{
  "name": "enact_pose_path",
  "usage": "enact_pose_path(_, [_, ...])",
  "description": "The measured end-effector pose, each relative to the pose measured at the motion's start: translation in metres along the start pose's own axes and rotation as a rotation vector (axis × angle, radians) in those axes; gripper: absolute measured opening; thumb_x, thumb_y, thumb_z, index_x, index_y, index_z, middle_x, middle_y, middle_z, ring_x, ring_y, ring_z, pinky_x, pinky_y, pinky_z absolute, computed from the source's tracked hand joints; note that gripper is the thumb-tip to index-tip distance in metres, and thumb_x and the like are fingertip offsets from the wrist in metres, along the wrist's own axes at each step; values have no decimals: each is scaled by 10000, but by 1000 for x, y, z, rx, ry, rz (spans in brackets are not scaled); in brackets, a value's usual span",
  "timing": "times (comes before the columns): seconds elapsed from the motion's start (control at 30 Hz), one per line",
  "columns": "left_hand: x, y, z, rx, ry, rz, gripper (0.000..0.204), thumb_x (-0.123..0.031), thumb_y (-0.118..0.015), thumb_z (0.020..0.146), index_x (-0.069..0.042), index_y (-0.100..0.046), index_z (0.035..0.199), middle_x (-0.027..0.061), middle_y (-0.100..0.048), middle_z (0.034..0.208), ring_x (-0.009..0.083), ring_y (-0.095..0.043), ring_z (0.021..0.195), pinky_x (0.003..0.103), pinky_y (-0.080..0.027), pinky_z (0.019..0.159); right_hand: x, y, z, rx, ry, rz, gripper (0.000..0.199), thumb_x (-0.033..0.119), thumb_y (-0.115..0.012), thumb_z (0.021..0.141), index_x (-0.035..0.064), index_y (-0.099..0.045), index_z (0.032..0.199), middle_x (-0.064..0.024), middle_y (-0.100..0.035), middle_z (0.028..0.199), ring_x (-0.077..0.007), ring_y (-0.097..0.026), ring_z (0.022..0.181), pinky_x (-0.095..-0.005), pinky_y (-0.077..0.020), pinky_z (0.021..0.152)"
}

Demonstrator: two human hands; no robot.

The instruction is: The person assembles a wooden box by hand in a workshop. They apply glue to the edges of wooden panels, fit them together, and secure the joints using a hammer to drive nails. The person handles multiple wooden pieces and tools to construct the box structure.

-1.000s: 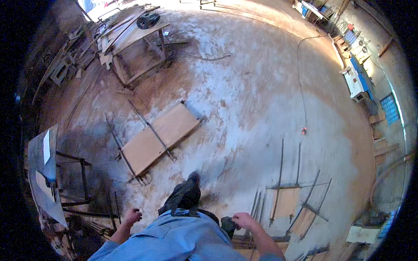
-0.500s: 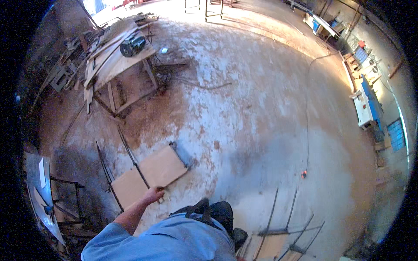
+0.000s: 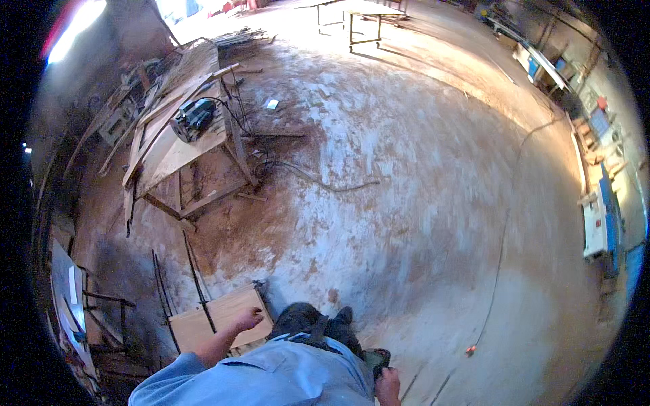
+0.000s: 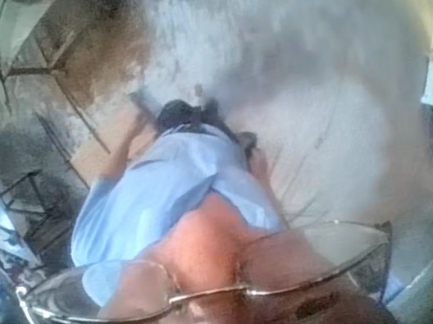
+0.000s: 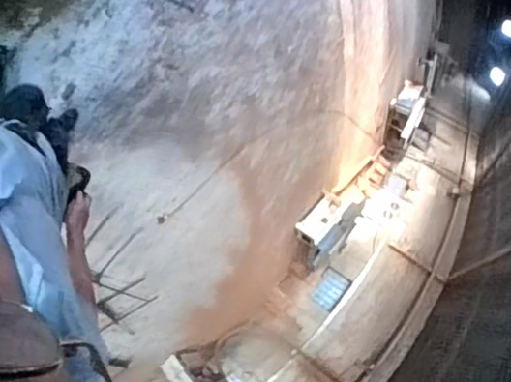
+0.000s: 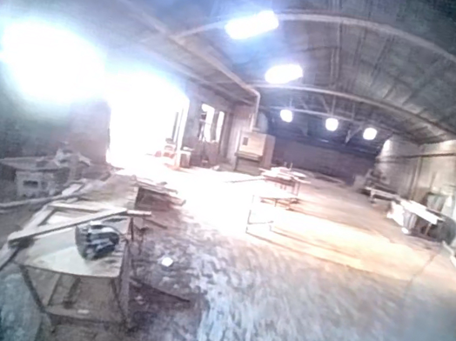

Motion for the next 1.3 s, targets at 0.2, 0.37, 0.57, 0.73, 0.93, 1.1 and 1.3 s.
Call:
enact_pose_path(0.2, [96, 14, 56, -178, 382, -729, 178, -85, -580, 825, 38, -625, 945, 101, -609, 705, 200, -597, 557, 314, -469, 451, 5, 19, 192, 307, -21, 36, 340, 241, -440, 881, 65, -590, 1130, -237, -598, 1063, -397, -568, 1025, -459, -463, 876])
enact_pose_path(0.37, [51, 43, 151, -45, 552, -616, 179, -99, -573, 795, 8, -661, 910, 129, -659, 772, 231, -648, 632, 350, -523, 535, 70, 65, 355, 326, -205, 88, 379, 280, -394, 927, 111, -574, 1213, -264, -570, 1171, -402, -566, 1063, -492, -445, 895])
enact_pose_path(0.57, [-149, 219, 324, -121, 221, -424, 329, -221, -574, 780, 22, -665, 983, 139, -695, 822, 227, -673, 743, 332, -531, 704, 182, 123, 543, 125, -14, 206, 244, 96, -562, 785, 16, -614, 1010, -203, -613, 803, -405, -598, 795, -473, -483, 719])
enact_pose_path(0.73, [-327, 424, 416, -323, 27, -490, 430, -184, -588, 838, 5, -567, 1224, 170, -686, 1018, 243, -674, 885, 335, -519, 799, 255, 158, 688, 56, 119, 150, 206, 66, -554, 783, 25, -621, 973, -201, -627, 835, -396, -613, 809, -460, -491, 722])
enact_pose_path(0.93, [-414, 538, 526, -459, -75, -245, 403, -230, -571, 858, 11, -588, 1181, 210, -662, 1072, 283, -646, 1006, 358, -498, 868, 321, 143, 883, 12, 355, 120, 208, 21, -539, 750, 21, -642, 931, -204, -618, 824, -397, -601, 806, -474, -486, 725])
enact_pose_path(1.1, [-358, 534, 597, -301, 219, -206, 376, -253, -584, 794, 16, -653, 1046, 185, -691, 818, 265, -683, 748, 381, -537, 707, 371, 165, 1064, 193, 46, 179, 222, 68, -529, 766, 38, -671, 934, -218, -664, 916, -365, -645, 909, -421, -514, 780])
enact_pose_path(1.3, [-481, 592, 622, -213, 465, -473, 303, -160, -581, 770, 84, -658, 932, 139, -662, 723, 197, -627, 568, 331, -524, 575, 444, 187, 1195, 701, 57, -196, 413, 308, -535, 748, -1, -666, 989, -263, -643, 990, -400, -623, 950, -462, -502, 839])
Point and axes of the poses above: each hand's wrist, its own z-axis towards the middle knuckle, its own y-axis out of the back of the hand, x = y × z, the point moved 7 cm from there along z, towards the middle knuckle
